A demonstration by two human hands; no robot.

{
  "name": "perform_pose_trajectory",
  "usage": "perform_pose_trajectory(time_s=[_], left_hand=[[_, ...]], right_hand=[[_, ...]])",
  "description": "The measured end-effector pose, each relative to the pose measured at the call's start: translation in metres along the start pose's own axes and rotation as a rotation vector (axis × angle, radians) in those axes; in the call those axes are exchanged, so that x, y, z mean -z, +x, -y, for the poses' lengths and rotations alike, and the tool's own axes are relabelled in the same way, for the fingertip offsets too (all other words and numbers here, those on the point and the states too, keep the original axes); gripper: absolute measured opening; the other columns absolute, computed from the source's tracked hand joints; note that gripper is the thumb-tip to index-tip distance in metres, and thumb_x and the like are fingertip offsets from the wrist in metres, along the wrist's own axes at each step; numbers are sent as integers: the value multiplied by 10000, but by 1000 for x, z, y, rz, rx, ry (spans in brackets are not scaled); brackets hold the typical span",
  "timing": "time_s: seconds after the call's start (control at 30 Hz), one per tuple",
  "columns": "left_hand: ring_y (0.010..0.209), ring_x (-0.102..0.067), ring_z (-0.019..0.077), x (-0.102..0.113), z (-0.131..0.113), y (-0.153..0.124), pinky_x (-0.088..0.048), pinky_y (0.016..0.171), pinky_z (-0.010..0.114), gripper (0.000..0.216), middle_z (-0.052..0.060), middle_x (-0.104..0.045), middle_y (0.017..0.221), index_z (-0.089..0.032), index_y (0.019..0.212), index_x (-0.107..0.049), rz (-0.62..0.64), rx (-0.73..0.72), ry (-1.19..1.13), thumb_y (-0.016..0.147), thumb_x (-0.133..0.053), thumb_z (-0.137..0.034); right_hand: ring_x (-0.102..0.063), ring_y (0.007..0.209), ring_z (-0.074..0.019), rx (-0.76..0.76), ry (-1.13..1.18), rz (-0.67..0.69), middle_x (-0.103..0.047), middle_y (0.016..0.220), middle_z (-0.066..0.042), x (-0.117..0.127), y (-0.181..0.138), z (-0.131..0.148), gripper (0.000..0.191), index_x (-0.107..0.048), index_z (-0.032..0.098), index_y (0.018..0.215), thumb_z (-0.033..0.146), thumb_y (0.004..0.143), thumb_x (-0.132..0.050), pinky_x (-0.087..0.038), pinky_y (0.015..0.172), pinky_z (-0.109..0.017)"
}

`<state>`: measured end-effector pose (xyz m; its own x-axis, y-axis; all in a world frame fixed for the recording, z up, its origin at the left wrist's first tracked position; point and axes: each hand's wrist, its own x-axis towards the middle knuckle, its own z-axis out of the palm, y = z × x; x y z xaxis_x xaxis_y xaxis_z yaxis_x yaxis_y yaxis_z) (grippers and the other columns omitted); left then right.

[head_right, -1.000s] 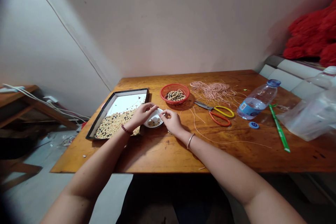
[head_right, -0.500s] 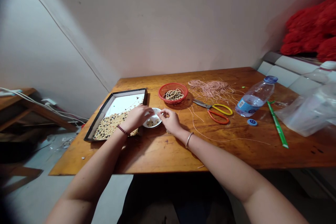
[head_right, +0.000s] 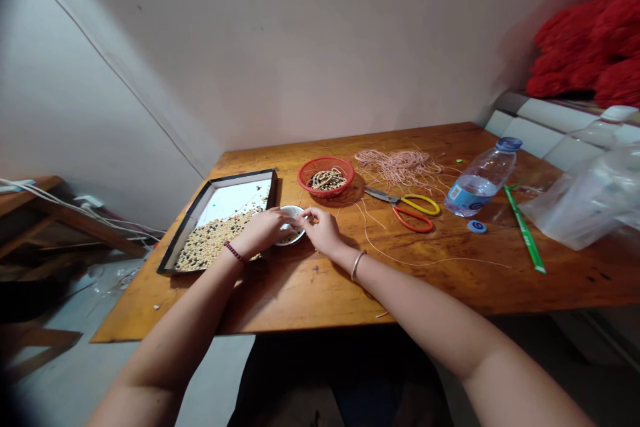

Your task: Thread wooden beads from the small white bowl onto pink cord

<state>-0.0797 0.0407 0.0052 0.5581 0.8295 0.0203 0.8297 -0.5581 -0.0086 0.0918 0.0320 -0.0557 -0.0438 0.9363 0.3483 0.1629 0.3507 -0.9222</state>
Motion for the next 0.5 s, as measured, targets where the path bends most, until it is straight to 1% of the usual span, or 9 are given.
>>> perform_pose_trajectory(time_s=[0.07,0.17,0.3,0.5], left_hand=[[918,-636,206,0,-1,0,-452,761,265,223,39,-693,982,-327,1027,-713,3,-6,-13,839,-609,-389],[876,-648,201,-1,-2,1,-451,744,263,186,18,-705,955,-334,972,-723,13,11,-24,841,-601,-385],[808,-660,203,-2,-4,1,-447,698,255,203,31,-714,887,-292,926,-732,18,56,-42,839,-583,-401],[721,-657,219,-3,-5,0,-430,624,266,253,59,-713,812,-241,877,-725,-11,63,-38,835,-551,-419]], right_hand=[[-568,671,-165,-2,-5,3,-649,729,-53,0,0,-1,270,-666,148,788,407,813,-592,-432,620,-258],[-570,669,-164,-11,-11,5,-656,738,-54,-1,0,-3,288,-670,148,802,423,818,-585,-428,605,-253],[-573,663,-163,-20,-3,4,-663,741,-54,-1,1,-3,304,-670,149,802,440,814,-586,-436,611,-256],[-587,695,-171,-14,-24,5,-672,748,-60,0,0,3,278,-663,152,785,419,810,-589,-449,672,-274]])
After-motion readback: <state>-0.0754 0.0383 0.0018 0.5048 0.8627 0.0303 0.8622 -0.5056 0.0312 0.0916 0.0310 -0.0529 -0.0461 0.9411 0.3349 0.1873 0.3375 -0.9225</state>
